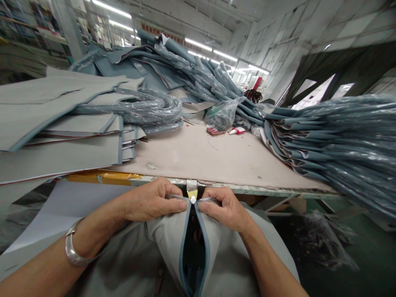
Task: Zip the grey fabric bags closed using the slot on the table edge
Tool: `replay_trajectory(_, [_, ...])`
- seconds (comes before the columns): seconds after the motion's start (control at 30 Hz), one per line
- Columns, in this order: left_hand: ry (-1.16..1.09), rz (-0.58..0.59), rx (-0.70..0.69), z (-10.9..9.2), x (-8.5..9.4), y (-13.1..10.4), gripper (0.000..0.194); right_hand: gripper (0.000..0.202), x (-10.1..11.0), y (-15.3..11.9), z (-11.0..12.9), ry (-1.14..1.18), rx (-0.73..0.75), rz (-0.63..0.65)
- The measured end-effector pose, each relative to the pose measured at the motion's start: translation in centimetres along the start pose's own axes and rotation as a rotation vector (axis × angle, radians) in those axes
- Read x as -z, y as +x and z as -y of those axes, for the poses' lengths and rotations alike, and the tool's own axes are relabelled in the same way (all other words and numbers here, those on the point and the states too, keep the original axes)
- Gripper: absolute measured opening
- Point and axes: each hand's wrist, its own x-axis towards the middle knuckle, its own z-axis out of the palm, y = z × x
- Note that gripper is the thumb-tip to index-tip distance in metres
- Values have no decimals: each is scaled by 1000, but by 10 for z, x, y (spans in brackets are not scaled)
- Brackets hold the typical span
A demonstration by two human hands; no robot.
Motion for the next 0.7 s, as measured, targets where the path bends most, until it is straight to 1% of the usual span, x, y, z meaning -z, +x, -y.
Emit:
replay_trajectory(0.23, [-7, -2, -1, 3, 0, 1, 45, 30, -1, 2, -1, 13, -3, -5])
replay_trajectory(0.57, [7, -21, -4, 2, -2, 1, 44, 33, -4, 3, -1, 46, -61, -29])
replay_trajectory(0.7, [29, -45, -23, 3, -3, 2, 45, 32, -4, 4, -2, 50, -37, -21])
